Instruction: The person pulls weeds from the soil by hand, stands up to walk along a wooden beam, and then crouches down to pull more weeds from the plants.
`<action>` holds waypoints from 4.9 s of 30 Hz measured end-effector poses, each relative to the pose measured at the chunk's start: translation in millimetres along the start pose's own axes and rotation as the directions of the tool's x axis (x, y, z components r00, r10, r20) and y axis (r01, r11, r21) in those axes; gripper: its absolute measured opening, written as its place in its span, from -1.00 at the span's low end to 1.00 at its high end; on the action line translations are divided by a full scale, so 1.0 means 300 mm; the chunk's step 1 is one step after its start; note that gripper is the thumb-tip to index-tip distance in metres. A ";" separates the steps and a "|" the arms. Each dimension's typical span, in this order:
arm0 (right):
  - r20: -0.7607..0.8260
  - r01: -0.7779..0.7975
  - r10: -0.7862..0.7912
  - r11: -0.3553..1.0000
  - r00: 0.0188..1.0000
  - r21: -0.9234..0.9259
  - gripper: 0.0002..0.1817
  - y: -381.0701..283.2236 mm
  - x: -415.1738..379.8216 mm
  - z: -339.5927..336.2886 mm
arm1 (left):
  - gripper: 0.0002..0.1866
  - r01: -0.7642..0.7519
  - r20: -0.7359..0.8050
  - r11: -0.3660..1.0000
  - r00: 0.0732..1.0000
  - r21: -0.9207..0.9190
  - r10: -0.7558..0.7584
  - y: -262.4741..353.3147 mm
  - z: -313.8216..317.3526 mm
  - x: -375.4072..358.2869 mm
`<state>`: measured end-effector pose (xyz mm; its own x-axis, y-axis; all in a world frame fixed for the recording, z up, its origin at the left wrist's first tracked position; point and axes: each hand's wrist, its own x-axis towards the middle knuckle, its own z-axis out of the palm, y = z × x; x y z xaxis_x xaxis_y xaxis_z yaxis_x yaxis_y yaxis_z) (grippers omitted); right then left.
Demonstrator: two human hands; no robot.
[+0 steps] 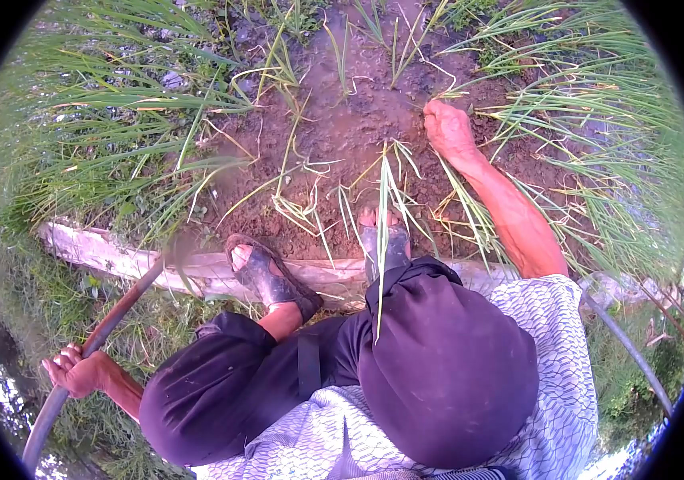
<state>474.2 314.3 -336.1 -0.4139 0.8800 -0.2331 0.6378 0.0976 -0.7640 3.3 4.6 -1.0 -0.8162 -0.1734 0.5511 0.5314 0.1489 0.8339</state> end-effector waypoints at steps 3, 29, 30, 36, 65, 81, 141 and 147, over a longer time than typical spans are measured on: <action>-0.125 0.154 -0.175 0.976 0.977 -0.156 -0.77 0.078 -0.023 -0.010 | -0.77 0.013 0.011 1.000 1.000 -0.008 -0.013 -0.004 -0.010 0.005; -0.342 -0.188 0.079 0.936 0.936 -0.297 -0.79 0.008 0.072 0.067 | -0.75 0.009 0.008 1.000 1.000 -0.017 -0.009 0.008 -0.003 -0.001; -0.413 -0.196 0.063 0.937 0.908 -0.289 -0.85 0.015 0.077 0.077 | -0.75 0.006 0.006 1.000 1.000 -0.021 -0.006 0.008 -0.004 0.001; -0.196 0.033 -0.070 0.982 0.978 -0.184 -0.88 0.017 0.053 0.068 | -0.75 0.007 0.011 1.000 1.000 -0.024 -0.006 0.004 -0.001 0.001; 0.289 0.042 0.144 0.833 0.946 -0.552 -0.80 0.175 0.100 -0.523 | -0.72 0.093 -0.007 0.990 0.996 0.110 -0.093 0.040 0.005 -0.010; -0.052 -0.025 -0.006 0.818 0.999 -0.575 -0.87 0.244 0.128 -0.384 | -0.83 0.075 -0.075 0.990 0.995 0.118 -0.067 0.044 0.013 -0.016; -0.192 -0.401 0.425 0.904 0.885 0.152 -0.74 0.351 0.317 -0.526 | -0.85 0.212 -0.067 0.958 0.977 0.196 -0.202 0.086 0.019 -0.021; -0.270 -0.047 -0.083 0.895 0.959 -0.444 -0.71 0.312 0.305 -0.479 | -0.85 0.239 -0.078 0.956 0.970 0.173 -0.229 0.077 0.014 -0.019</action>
<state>589.4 470.8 -342.5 -0.2749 0.9615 0.0021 0.8785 0.2520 -0.4059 19.4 13.0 15.0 -0.8960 -0.2778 0.3465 0.2737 0.2692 0.9234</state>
